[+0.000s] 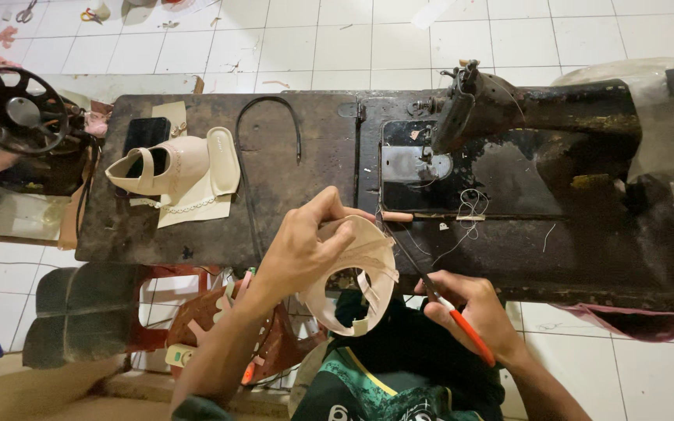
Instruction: The person sews a beige shoe upper using a sewing machine, then trims excess material with scissors. They inspect the finished shoe, place it with others, and sit on the floor to handle additional shoe parts and packaging materials.
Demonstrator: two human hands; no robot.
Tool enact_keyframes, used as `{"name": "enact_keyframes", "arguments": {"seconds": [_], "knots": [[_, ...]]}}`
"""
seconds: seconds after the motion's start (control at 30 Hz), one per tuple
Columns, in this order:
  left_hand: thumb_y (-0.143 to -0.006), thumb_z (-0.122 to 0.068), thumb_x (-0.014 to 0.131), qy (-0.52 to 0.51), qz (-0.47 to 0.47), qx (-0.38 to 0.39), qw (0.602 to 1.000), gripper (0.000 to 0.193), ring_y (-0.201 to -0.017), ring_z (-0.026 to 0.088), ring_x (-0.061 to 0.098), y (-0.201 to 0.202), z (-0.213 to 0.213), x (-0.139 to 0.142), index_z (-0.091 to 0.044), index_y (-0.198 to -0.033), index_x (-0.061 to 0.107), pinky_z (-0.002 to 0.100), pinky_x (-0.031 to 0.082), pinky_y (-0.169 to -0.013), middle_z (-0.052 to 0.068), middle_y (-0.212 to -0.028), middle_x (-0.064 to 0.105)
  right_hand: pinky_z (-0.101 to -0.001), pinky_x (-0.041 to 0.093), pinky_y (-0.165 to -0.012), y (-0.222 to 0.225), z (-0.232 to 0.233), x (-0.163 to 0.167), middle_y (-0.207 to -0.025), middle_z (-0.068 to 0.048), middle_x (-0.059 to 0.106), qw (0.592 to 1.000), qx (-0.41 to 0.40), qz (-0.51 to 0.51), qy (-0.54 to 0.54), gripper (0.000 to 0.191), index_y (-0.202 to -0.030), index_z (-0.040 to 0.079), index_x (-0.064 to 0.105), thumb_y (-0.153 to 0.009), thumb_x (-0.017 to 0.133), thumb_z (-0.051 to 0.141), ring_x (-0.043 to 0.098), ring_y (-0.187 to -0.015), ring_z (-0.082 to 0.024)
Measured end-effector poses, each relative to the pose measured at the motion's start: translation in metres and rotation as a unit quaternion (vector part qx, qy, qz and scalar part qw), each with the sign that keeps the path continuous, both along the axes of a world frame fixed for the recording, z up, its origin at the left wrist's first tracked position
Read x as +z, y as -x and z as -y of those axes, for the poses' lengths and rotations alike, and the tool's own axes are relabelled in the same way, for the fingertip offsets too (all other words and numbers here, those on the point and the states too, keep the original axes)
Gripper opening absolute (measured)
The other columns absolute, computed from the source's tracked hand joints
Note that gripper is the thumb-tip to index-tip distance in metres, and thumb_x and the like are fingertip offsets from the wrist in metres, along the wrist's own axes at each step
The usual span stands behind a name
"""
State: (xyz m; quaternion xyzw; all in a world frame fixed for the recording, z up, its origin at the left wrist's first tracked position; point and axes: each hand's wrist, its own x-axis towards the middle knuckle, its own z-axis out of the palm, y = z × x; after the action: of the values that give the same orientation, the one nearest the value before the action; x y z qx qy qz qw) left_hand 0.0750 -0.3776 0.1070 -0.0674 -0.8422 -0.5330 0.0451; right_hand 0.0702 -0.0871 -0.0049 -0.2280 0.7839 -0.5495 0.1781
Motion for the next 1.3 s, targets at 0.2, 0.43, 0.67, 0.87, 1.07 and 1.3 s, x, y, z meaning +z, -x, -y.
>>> {"name": "enact_keyframes", "arguments": {"seconds": [0.2,0.43,0.67,0.87,1.07,1.3], "knots": [[-0.093,-0.01,0.061,0.034,0.0,0.009,0.999,0.02,-0.076,0.02,0.077,-0.003,-0.009,0.009,0.0,-0.088,0.045,0.035,0.06,-0.07,0.014,-0.096,0.081,-0.0257,0.054,-0.059,-0.004,0.002,0.013,-0.075,-0.004,0.072,1.0,0.009,0.004,0.024,0.054,-0.099,0.001,0.073,-0.084,0.075,0.053,0.064,-0.069,-0.007],[-0.094,-0.012,0.06,-0.003,0.008,-0.004,1.0,0.018,-0.083,0.023,0.08,-0.003,-0.01,0.007,-0.001,-0.089,0.047,0.035,0.062,-0.071,0.013,-0.096,0.08,-0.025,0.042,-0.048,-0.005,0.0,0.007,-0.059,0.002,0.061,1.0,0.004,-0.028,0.0,0.05,-0.086,0.003,0.073,-0.087,0.07,0.053,0.052,-0.054,-0.005],[-0.097,-0.009,0.062,0.058,-0.057,0.058,0.995,0.016,-0.08,0.034,0.076,-0.009,-0.012,0.003,0.001,-0.097,0.05,0.04,0.058,-0.07,0.02,-0.093,0.074,-0.0259,0.034,-0.042,-0.004,0.0,-0.002,-0.053,0.005,0.051,0.99,-0.087,0.106,0.024,0.044,-0.086,0.004,0.07,-0.084,0.071,0.048,0.045,-0.045,-0.007],[-0.102,-0.009,0.058,-0.021,-0.115,0.109,0.987,0.014,-0.098,0.03,0.078,-0.005,-0.034,-0.006,0.0,-0.102,0.047,0.037,0.062,-0.081,0.019,-0.121,0.076,-0.0209,0.049,-0.061,0.002,0.015,0.011,-0.082,0.001,0.063,0.984,-0.035,-0.032,0.169,0.044,-0.107,0.003,0.064,-0.096,0.071,0.045,0.058,-0.069,-0.005],[-0.093,-0.005,0.068,-0.201,0.082,-0.061,0.974,0.048,-0.114,0.024,0.068,-0.001,-0.031,-0.02,0.002,-0.137,0.053,0.036,0.056,-0.098,0.017,-0.127,0.069,-0.0252,0.048,-0.051,0.02,0.023,0.01,-0.07,-0.002,0.064,0.97,-0.132,0.124,0.159,0.022,-0.103,0.0,0.067,-0.089,0.07,0.017,0.058,-0.057,-0.009],[-0.091,-0.008,0.062,-0.464,0.197,-0.186,0.843,0.064,-0.124,0.025,0.062,0.012,-0.018,-0.064,0.006,-0.151,0.042,0.039,0.05,-0.11,0.017,-0.141,0.059,-0.0269,0.046,-0.046,0.039,0.003,0.006,-0.065,-0.002,0.06,0.953,-0.088,0.204,0.205,0.02,-0.104,0.0,0.067,-0.091,0.069,0.014,0.054,-0.05,-0.01]]}}
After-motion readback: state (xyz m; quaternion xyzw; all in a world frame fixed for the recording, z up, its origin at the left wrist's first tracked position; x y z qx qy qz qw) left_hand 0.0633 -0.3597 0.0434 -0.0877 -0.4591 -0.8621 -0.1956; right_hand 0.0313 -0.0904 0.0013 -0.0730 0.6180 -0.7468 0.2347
